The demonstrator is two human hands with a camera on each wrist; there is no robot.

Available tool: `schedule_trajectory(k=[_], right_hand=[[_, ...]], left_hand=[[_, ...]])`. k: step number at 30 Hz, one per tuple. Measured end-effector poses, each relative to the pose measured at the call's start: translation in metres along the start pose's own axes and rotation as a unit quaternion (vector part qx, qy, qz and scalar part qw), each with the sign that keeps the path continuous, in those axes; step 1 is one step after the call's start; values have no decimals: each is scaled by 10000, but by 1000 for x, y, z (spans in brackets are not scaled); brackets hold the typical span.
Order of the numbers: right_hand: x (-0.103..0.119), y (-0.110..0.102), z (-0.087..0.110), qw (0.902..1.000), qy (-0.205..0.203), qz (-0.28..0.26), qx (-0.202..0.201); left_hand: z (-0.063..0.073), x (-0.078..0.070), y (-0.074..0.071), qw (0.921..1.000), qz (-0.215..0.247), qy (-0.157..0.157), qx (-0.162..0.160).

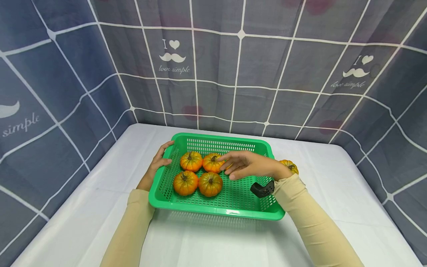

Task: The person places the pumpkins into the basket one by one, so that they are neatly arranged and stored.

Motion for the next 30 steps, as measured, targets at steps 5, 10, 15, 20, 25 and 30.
schedule_trajectory(k=[5,10,15,20,25,30], right_hand=[[3,-5,10,9993,-209,-225,-188],[3,-11,22,9976,-395,-440,-366],[-1,-17,34,9961,-403,-465,-627],[-5,-23,45,9934,-405,-633,-869],[-6,-26,55,9907,-532,-740,-1006],[-7,-28,64,9889,-686,-714,-1111]], left_hand=[[0,-2,-1,9984,-558,-24,-29],[0,-2,0,9997,-258,-13,41],[0,0,2,9995,295,-78,92],[1,0,4,9983,558,-123,122],[-1,-1,3,9993,330,40,144],[-2,-1,3,9997,101,93,197]])
Point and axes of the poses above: each hand's wrist, its own z-axis away from the middle knuckle, its own y-axis out of the palm, x = y × z, the point moved 9 cm from there along -z, towards the middle knuckle, and after that the axes turned 10 degrees about x, right-handed, at the moved point
